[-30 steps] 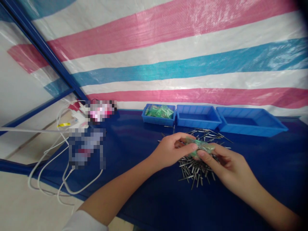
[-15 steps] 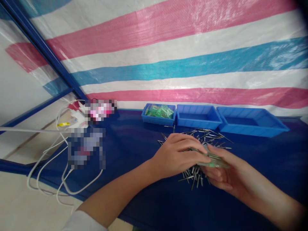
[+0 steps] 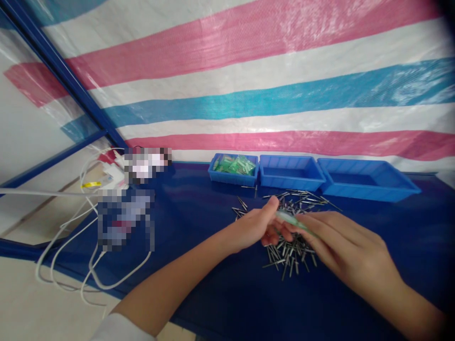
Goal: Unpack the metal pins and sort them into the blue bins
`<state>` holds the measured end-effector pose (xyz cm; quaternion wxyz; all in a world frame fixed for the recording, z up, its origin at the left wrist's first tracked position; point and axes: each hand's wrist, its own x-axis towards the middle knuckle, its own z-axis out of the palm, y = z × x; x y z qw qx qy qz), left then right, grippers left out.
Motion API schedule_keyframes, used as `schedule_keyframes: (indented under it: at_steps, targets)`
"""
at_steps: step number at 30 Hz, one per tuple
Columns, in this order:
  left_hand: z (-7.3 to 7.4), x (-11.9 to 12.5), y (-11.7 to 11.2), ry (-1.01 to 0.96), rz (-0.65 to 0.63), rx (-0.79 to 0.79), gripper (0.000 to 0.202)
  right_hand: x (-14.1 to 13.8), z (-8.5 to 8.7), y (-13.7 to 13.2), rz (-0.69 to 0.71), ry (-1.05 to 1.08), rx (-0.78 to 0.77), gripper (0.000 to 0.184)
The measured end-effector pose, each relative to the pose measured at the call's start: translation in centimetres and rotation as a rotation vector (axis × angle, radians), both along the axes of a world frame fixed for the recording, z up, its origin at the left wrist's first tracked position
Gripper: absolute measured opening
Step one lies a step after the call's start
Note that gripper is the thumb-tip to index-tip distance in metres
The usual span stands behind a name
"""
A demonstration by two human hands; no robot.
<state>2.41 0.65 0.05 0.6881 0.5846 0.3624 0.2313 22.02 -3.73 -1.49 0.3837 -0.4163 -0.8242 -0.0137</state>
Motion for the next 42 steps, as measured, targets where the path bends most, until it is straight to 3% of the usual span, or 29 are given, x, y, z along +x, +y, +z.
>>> schedule_keyframes:
  at_steps: [2,5,9,13,16,19,22,27,31,34,37,40,42]
  targets:
    - [-0.2,0.1,0.1,-0.05,-0.022,-0.089,0.069,0.0,-0.1,0.2,0.044,-0.068,0.031,0.03]
    - [-0.3,-0.1,0.1,-0.09,0.027,-0.103,0.05,-0.1,-0.1,0.6,0.059,-0.066,0.024,0.038]
    - [-0.7,-0.3,0.5,-0.134,0.17,-0.041,0.04,-0.6,-0.1,0.9,0.024,0.105,-0.187,0.036]
    - [-0.6,-0.7,0.8,-0.008,0.235,0.29,0.028,-1.6,-0.1,0.6,0.041,0.593,-0.698,0.027]
    - [-0.2,-1.0,0.5,0.086,0.151,0.645,0.022,-2.3,0.2,0.5,0.114,0.939,-1.113,0.037]
    - [0.1,-1.0,0.1,0.079,0.04,0.878,0.023,-2.5,0.8,0.7,0.16,1.074,-1.3,0.041]
    - [0.0,-1.0,0.0,0.098,0.01,0.955,0.026,-2.0,1.2,0.8,0.171,1.105,-1.331,0.035]
    - [-0.3,-0.9,0.0,0.093,0.023,0.973,0.03,-1.4,1.3,0.9,0.199,1.127,-1.307,0.04]
    - [-0.6,-0.7,-0.3,0.052,0.119,0.771,0.06,-1.3,0.7,1.1,0.129,1.123,-1.205,0.034]
    - [-0.5,-0.7,-0.4,-0.019,0.086,0.546,0.08,-1.4,0.4,1.1,0.077,1.074,-1.079,0.029]
    - [-0.4,-0.6,-0.5,-0.053,0.037,0.404,0.064,-1.5,0.4,0.9,0.072,1.007,-1.006,0.026]
    - [-0.4,-0.5,-0.3,0.006,0.095,0.424,0.034,-1.5,0.5,0.6,0.07,0.912,-0.962,0.025]
    - [-0.6,-0.4,-0.2,0.027,0.143,0.45,0.028,-1.5,0.6,0.5,0.065,0.848,-0.941,0.026]
